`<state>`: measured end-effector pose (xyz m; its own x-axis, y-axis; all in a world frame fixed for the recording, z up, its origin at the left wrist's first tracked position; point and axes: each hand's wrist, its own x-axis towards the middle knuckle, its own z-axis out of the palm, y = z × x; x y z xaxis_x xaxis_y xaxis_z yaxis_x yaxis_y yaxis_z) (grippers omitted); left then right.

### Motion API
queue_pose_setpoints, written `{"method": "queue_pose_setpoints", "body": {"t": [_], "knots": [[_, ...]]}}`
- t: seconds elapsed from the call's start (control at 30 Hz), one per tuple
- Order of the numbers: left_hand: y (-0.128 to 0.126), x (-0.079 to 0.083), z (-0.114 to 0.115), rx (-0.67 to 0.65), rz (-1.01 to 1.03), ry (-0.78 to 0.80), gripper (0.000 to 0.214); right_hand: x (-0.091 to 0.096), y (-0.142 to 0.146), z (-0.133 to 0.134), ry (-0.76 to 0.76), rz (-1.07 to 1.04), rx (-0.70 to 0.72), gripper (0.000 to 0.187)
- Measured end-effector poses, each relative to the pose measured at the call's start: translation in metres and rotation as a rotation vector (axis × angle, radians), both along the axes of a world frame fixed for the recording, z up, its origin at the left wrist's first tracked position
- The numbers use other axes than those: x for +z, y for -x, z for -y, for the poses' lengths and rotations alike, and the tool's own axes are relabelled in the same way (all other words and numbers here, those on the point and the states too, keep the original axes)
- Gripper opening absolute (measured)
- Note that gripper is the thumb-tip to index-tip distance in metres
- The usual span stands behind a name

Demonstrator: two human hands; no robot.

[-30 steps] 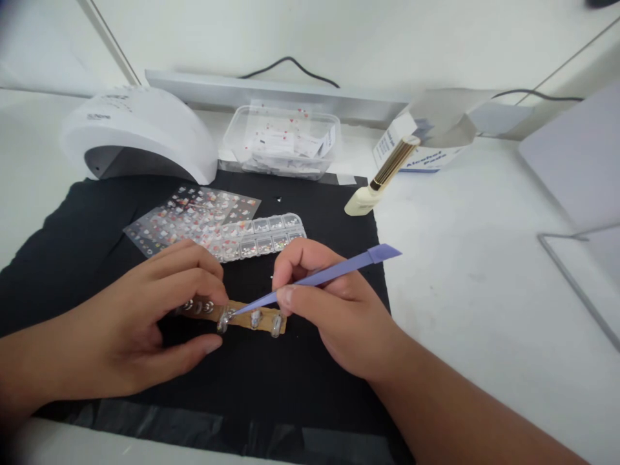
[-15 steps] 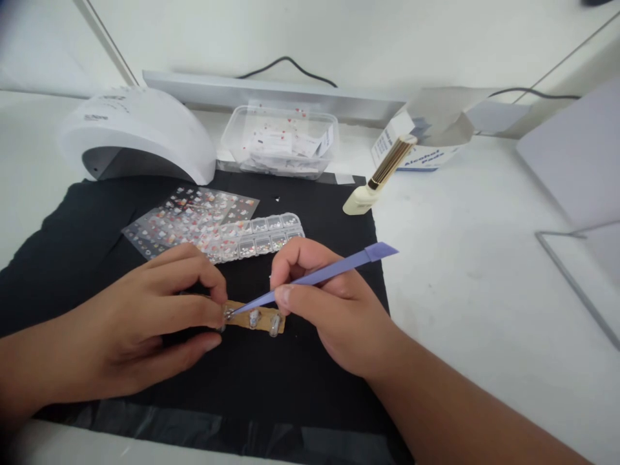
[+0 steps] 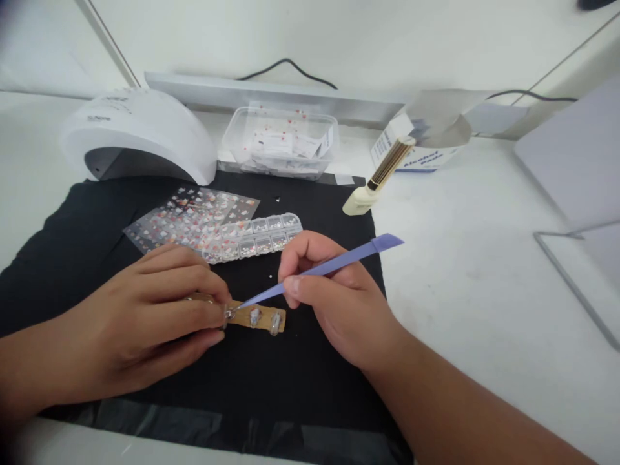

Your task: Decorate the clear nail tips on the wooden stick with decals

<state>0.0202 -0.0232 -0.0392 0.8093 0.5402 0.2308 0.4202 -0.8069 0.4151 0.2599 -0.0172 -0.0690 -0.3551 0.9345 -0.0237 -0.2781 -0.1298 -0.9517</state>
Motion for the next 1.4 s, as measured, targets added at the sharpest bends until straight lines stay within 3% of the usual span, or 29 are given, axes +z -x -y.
{"method": "queue_pose_setpoints", "body": {"t": [0.33, 0.83, 1.4], "knots": [[-0.0001, 0.0005, 0.0006, -0.004, -0.01, 0.008, 0.013, -0.0006, -0.0002, -0.0023, -0.08, -0.119, -0.148, 0.007], [-0.0008, 0.0013, 0.001, 0.037, 0.054, 0.14, 0.019, 0.0008, 0.0001, -0.0032, -0.077, -0.172, -0.132, 0.006], [-0.0006, 0.0021, 0.0024, 0.053, 0.052, 0.138, 0.02, 0.0022, 0.0, -0.0032, -0.059, -0.172, -0.123, 0.007]]}}
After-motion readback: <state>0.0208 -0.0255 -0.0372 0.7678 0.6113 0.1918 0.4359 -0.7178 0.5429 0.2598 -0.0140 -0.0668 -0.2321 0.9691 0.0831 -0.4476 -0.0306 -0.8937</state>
